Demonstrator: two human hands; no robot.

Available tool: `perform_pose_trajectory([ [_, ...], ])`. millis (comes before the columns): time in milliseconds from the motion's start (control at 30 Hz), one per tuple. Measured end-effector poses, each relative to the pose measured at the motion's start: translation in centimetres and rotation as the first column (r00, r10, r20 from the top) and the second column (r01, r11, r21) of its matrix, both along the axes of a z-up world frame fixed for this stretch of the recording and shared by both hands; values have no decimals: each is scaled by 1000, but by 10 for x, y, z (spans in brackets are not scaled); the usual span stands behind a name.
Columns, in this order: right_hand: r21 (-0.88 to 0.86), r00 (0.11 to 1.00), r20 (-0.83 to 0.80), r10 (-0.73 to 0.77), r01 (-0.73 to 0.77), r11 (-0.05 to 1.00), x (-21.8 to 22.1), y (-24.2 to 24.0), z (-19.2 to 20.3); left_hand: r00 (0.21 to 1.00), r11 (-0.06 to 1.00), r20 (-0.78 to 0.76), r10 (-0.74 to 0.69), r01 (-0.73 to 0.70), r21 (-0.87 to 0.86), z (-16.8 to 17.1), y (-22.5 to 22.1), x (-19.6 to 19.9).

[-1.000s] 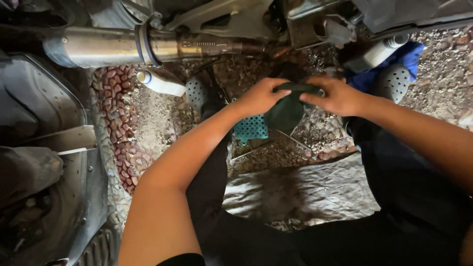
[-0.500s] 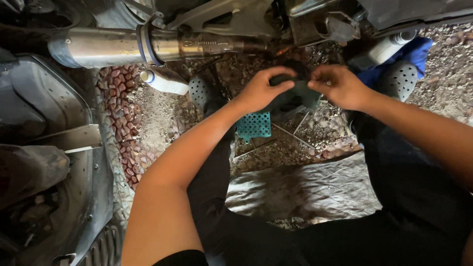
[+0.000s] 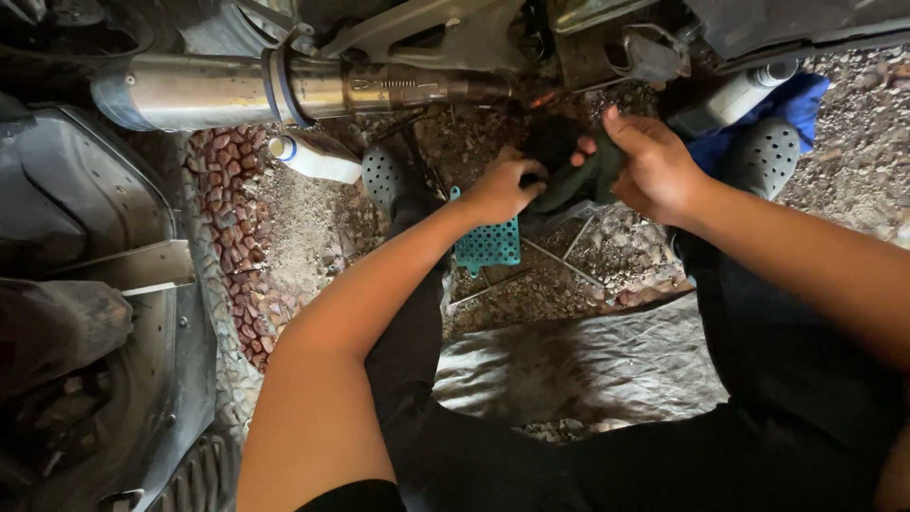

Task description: The person scrubs a turquoise perforated plastic part with a dark cloth, then wipes the motorcycle's exhaust pipe and rear frame area. The person handles the part and the vehicle components directly with the cloth.

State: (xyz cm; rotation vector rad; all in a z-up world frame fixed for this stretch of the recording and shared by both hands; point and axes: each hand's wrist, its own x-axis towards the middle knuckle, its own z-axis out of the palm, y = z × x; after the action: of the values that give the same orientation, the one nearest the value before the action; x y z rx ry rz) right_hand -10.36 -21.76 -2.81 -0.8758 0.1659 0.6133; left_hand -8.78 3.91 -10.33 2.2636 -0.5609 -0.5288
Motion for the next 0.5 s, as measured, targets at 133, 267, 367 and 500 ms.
perform_pose_trajectory([
  [133,-71,995,89,-41,47,996,-1,10,11,996,986,-87,-27,12,-168,-1,-14,-6],
  [267,-479,901,422,100,128,868,2,23,-1,974,977,-223,29,-75,-201,16,-33,-7],
  [367,-514,848,525,78,242,823,3,28,-12,996,965,-57,71,-83,-248,17,-36,-5],
  [500,-473,801,595,-68,418,775,5,23,-28,967,937,211,141,-62,-343,16,-26,3],
])
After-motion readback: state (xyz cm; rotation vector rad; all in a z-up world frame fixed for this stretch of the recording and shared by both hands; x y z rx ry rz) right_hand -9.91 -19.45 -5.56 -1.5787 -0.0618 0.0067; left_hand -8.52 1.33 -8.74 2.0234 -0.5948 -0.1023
